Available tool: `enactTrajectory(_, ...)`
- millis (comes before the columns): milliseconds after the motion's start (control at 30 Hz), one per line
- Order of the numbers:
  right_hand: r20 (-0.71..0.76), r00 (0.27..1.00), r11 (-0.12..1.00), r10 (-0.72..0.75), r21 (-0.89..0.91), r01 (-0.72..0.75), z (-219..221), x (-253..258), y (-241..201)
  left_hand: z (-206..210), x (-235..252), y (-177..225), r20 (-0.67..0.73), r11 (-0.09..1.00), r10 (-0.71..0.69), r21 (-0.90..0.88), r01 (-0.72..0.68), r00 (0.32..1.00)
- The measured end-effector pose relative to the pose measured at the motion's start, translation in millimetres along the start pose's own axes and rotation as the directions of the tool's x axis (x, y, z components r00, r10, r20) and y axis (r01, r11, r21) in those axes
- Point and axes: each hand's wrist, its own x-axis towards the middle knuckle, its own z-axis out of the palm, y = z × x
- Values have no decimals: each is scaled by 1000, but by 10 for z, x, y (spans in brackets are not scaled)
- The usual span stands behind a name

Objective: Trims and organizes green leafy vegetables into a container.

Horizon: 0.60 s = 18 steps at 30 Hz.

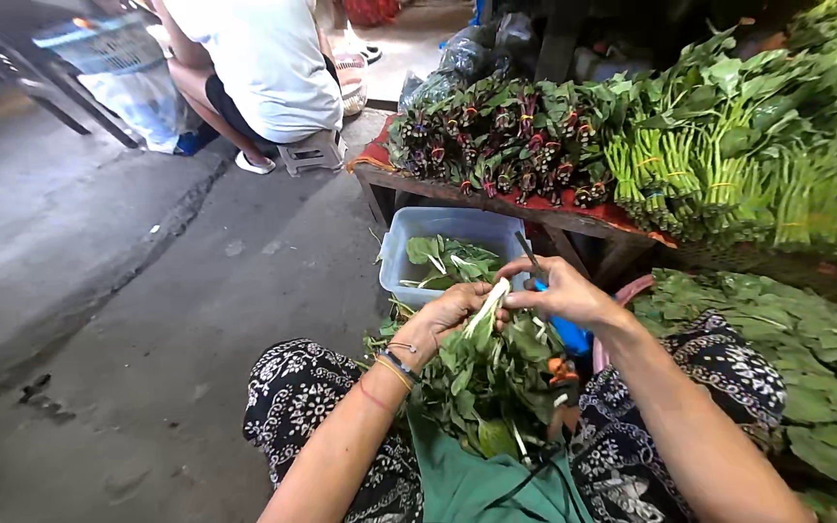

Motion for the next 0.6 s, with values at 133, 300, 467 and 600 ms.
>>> enactTrajectory(133,-47,998,992,43,120,-37,87,59,4,69,-3,23,-194,965,169,233,-122,966)
enactTrajectory(300,-109,986,992,127,-13,-129,63,71,65,-54,33,-26,-51,619,383,755,-216,922)
enactTrajectory(467,-155,973,984,169,75,-159,197,85,52,10,46,-68,-207,826,329,536,-174,922)
enactTrajectory(600,-133,974,983,182,37,-178,209,99,64,1,50,-62,-224,863,255,491,-117,941)
